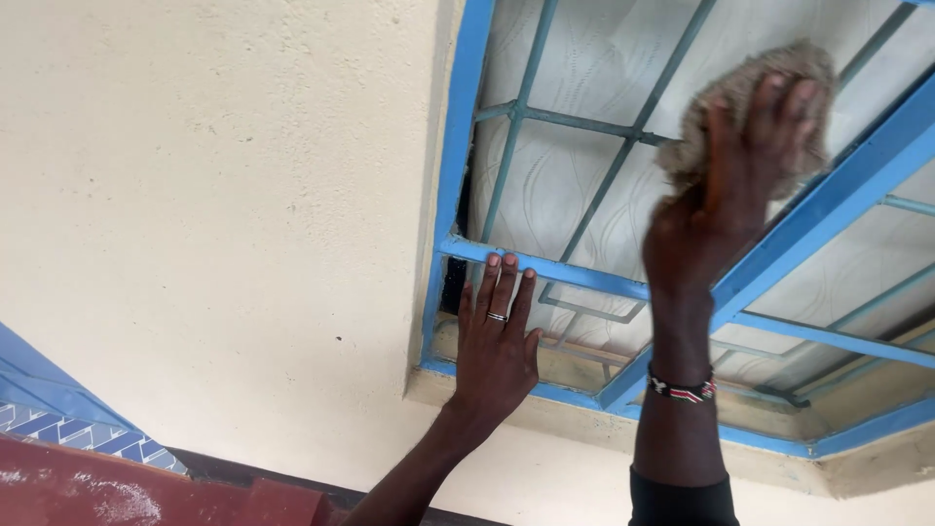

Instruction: Cleaning the blue window frame and metal bars with a cloth.

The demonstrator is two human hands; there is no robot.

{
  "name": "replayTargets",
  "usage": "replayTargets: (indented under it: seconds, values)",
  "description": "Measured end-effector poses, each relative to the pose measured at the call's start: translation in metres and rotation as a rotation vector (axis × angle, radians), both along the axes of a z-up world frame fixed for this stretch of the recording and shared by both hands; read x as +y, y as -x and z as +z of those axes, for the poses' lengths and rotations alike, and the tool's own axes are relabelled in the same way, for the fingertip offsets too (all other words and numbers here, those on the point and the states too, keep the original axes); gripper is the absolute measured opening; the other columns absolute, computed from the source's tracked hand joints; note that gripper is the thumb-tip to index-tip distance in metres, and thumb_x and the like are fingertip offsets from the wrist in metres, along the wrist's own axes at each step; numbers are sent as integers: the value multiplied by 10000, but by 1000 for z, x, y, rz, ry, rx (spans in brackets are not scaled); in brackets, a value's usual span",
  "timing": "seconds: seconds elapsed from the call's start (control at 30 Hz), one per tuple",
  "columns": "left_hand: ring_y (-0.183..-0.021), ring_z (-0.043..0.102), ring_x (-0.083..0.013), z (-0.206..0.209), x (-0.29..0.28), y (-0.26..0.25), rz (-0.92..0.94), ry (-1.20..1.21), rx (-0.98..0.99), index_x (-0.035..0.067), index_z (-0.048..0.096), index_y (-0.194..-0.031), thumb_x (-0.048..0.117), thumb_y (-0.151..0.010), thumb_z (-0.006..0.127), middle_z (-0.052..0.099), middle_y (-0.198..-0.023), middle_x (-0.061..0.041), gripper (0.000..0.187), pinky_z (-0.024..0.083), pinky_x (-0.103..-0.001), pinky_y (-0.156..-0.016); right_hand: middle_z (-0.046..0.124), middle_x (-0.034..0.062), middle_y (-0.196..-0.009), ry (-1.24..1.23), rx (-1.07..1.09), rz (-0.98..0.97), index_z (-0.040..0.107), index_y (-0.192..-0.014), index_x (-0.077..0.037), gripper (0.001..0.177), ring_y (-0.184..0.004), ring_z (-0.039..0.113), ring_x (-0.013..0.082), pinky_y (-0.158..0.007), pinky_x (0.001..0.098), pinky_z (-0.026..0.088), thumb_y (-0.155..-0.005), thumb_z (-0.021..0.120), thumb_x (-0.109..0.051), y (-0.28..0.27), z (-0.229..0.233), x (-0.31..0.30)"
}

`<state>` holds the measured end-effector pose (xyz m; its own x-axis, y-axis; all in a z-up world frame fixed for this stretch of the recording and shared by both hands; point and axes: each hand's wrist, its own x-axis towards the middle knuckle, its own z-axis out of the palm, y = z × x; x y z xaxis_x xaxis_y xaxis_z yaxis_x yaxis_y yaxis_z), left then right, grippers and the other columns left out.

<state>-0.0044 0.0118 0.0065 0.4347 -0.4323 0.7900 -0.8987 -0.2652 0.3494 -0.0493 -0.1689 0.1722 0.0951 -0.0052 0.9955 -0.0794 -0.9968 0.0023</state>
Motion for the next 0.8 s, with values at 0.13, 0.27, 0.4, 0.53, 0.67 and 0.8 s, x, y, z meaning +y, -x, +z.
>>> replayTargets:
  seconds: [0.13, 0.27, 0.4, 0.53, 0.67, 0.8]
  values:
    - [-1607, 56, -329, -6, -6, 2, 34, -1, -6, 46, 249, -1624, 145, -936, 721, 102, -1720, -162, 840, 132, -663, -1254, 398, 72, -1672, 289, 438, 174, 635, -1497, -144, 641, -1594, 265, 270, -1354, 532, 173, -962, 575, 203, -33, -33, 28]
    - [-1636, 52, -351, -20, -6, -2, -6, 10, 11, 43, 237, -1619, 127, -944, 711, 98, -1702, -155, 829, 131, -641, -1296, 550, 10, -1565, 379, 744, 334, 662, -1413, -151, 687, -1536, 405, 198, -1279, 458, 285, -854, 572, 239, -19, -56, 42]
    - [-1630, 78, -329, -1, 10, -3, 18, -34, -2, 39, 232, -1642, 116, -932, 719, 104, -1745, -156, 865, 149, -598, -1300, 660, 68, -1432, 323, 575, 271, 717, -1294, -87, 543, -1485, 484, 224, -1318, 492, 312, -858, 600, 216, 19, -41, 23]
    - [-1627, 65, -310, -5, 4, 0, 30, -67, 26, 27, 213, -1641, 103, -900, 738, 104, -1747, -142, 911, 132, -585, -1302, 700, 84, -1394, 143, 337, 136, 746, -1255, -58, 440, -1510, 528, 249, -1343, 521, 325, -919, 611, 192, 25, -27, 20]
    - [-1617, 37, -326, -7, -5, 3, 33, -41, 23, 3, 174, -1631, 125, -901, 746, 64, -1734, -171, 935, 104, -619, -1281, 637, 98, -1450, 197, 268, 119, 747, -1282, -71, 386, -1504, 448, 291, -1345, 542, 250, -945, 699, 110, -3, -21, 34]
    - [-1616, 38, -329, -7, -2, 5, 43, -61, 24, 7, 164, -1638, 132, -907, 735, 59, -1732, -172, 936, 95, -647, -1276, 572, 144, -1528, 300, 439, 137, 746, -1324, -119, 415, -1541, 370, 317, -1334, 557, 202, -950, 722, 58, -6, -32, 40]
